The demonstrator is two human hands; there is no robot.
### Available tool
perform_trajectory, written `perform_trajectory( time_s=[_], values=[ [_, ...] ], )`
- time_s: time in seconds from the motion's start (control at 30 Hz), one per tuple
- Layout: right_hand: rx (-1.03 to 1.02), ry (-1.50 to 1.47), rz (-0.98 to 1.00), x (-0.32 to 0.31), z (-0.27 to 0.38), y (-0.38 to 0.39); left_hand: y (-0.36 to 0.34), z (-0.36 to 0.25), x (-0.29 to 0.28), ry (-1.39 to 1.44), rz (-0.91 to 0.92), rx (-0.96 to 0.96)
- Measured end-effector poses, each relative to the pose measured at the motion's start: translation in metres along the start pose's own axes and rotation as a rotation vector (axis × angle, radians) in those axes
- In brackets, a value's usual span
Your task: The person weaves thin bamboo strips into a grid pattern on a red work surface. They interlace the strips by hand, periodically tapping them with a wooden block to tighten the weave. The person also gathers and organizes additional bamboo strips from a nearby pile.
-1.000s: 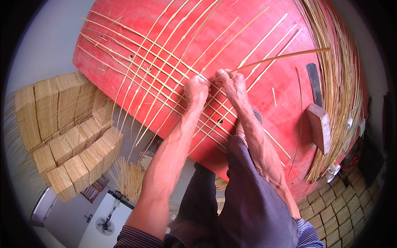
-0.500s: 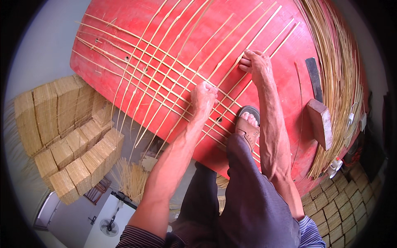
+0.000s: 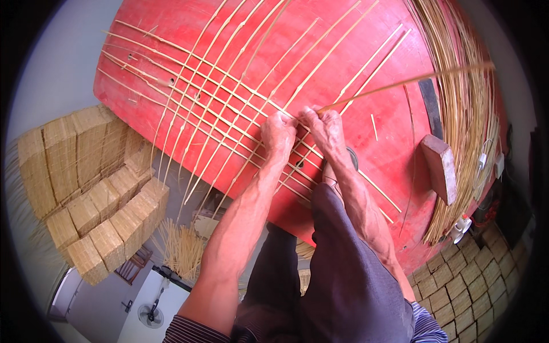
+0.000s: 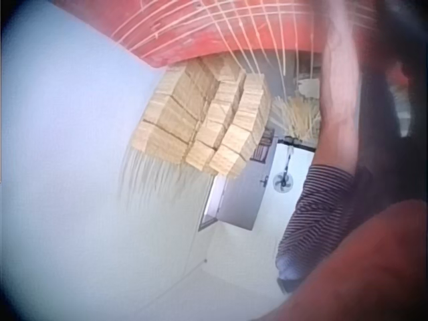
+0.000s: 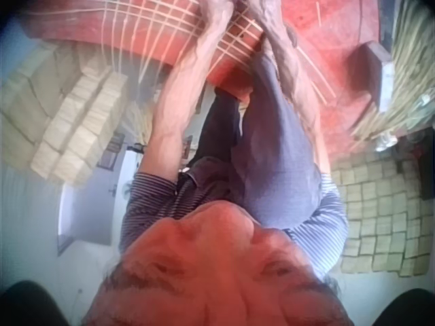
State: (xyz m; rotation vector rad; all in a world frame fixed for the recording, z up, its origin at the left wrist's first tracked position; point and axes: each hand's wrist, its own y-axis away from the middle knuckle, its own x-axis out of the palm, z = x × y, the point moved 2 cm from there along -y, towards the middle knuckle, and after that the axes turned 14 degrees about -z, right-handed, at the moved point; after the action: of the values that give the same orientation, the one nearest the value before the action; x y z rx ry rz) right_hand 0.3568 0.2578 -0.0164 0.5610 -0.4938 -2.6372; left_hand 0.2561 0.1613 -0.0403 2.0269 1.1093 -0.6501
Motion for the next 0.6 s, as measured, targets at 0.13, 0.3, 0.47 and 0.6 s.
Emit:
perform_trajectory(
  time_s=[0.13, 0.3, 0.47, 0.6],
  values=[
    [-0.036, 0.077, -0.005, -0.007, 0.023, 0.016, 0.002, -0.015, -0.007, 0.004, 0.055, -0.107],
    [0.056, -0.069, -0.083, -0.008, 0.002, -0.005, -0.001, -0.006, -0.008, 0.06, 0.084, -0.079],
    [0.166, 0.14, -0.371, -0.064, 0.023, -0.058, 0.027, -0.02, -0.015, 0.204, 0.215, -0.134],
    [0.339, -0.197, -0.346, -0.067, 0.021, -0.06, 0.044, -0.03, -0.003, 0.237, 0.217, -0.195]
  ],
)
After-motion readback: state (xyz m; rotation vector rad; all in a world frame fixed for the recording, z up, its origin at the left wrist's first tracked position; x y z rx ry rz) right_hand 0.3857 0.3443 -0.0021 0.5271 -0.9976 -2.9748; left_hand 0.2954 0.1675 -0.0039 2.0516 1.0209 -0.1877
